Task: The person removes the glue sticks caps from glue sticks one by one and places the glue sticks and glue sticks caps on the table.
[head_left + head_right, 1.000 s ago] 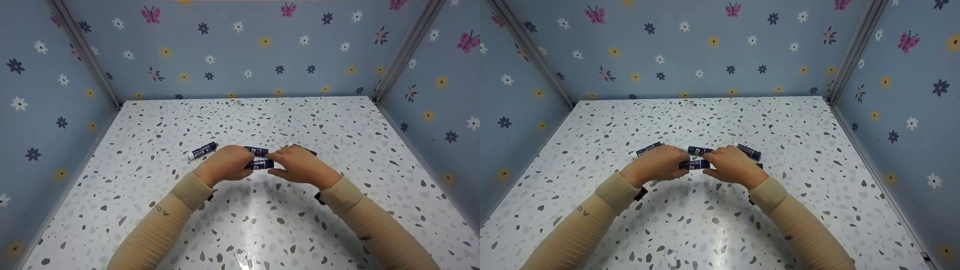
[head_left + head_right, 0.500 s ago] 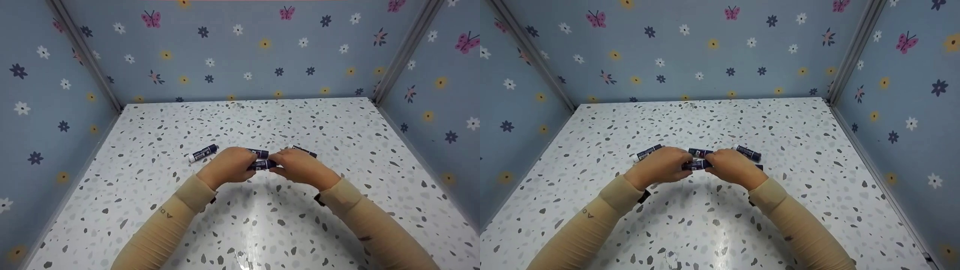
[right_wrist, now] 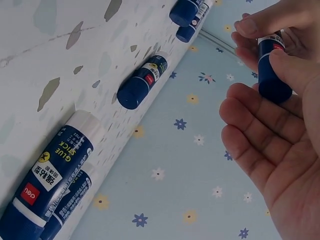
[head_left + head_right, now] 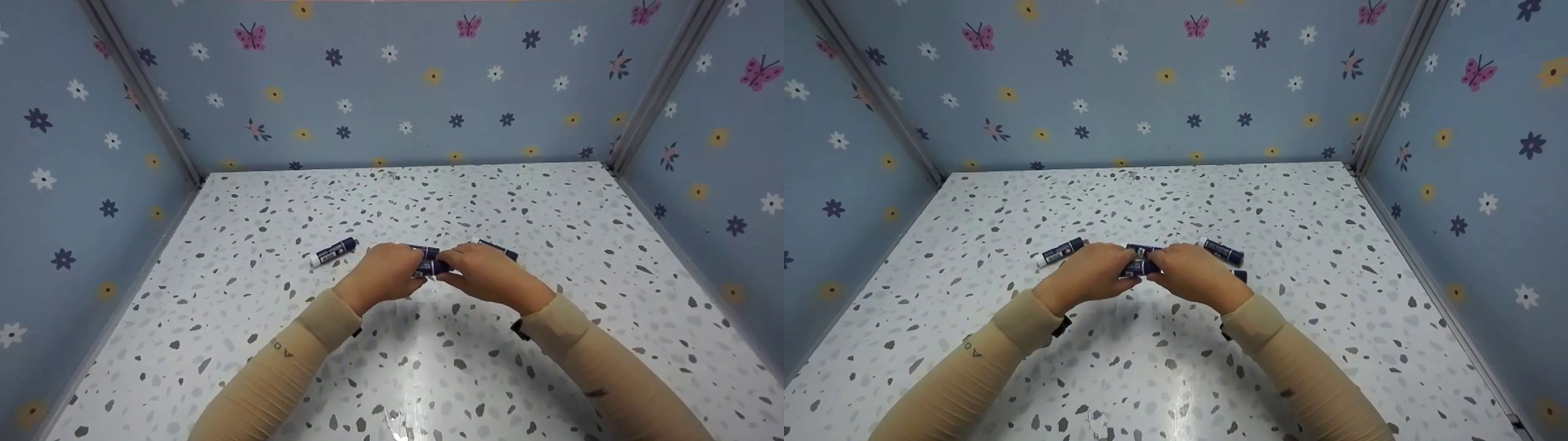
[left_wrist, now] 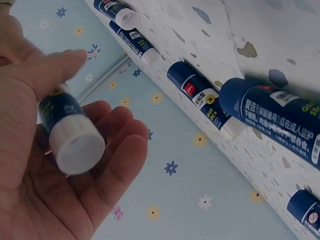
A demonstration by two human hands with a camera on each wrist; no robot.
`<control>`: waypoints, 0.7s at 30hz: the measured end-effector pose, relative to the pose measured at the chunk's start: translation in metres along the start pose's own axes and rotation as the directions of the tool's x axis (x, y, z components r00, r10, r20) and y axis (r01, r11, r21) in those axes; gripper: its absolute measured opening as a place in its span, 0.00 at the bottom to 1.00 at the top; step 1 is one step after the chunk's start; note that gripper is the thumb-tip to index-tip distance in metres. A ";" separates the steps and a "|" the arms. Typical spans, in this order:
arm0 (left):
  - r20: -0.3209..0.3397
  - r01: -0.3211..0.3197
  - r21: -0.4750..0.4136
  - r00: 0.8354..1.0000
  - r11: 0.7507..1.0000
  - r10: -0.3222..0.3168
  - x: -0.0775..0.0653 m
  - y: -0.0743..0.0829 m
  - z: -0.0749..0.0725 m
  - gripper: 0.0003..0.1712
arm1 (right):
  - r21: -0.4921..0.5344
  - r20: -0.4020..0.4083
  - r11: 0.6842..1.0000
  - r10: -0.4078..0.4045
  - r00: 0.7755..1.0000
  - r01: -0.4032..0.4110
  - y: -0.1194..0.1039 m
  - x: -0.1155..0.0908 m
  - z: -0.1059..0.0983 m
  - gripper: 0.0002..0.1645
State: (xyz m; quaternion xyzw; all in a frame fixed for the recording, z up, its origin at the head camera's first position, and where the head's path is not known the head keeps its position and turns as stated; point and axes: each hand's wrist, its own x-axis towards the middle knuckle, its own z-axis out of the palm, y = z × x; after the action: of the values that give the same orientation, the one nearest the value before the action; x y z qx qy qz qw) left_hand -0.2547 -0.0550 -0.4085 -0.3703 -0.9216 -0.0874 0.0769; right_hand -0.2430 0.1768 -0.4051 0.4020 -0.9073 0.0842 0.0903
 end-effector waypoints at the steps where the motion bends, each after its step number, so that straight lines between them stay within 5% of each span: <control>1: 0.001 0.009 0.001 1.000 1.000 -0.009 0.001 0.001 0.001 0.11 | 0.002 -0.009 1.000 -0.005 1.000 0.005 0.000 0.000 0.000 0.13; 14: -0.032 0.135 0.082 0.991 0.987 -0.133 0.003 0.009 0.005 0.06 | 0.055 -0.079 0.997 -0.047 0.996 0.051 -0.002 -0.001 -0.001 0.14; 21: -0.033 0.143 0.064 0.989 0.988 -0.141 0.001 0.009 0.006 0.08 | 0.073 -0.087 0.995 -0.066 0.994 0.072 -0.003 -0.002 0.000 0.14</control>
State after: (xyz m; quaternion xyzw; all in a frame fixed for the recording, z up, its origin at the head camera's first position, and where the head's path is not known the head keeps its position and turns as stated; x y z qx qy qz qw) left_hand -0.2490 -0.0466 -0.4134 -0.2996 -0.9468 -0.0675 0.0956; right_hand -0.2397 0.1758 -0.4054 0.4323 -0.8844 0.1322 0.1162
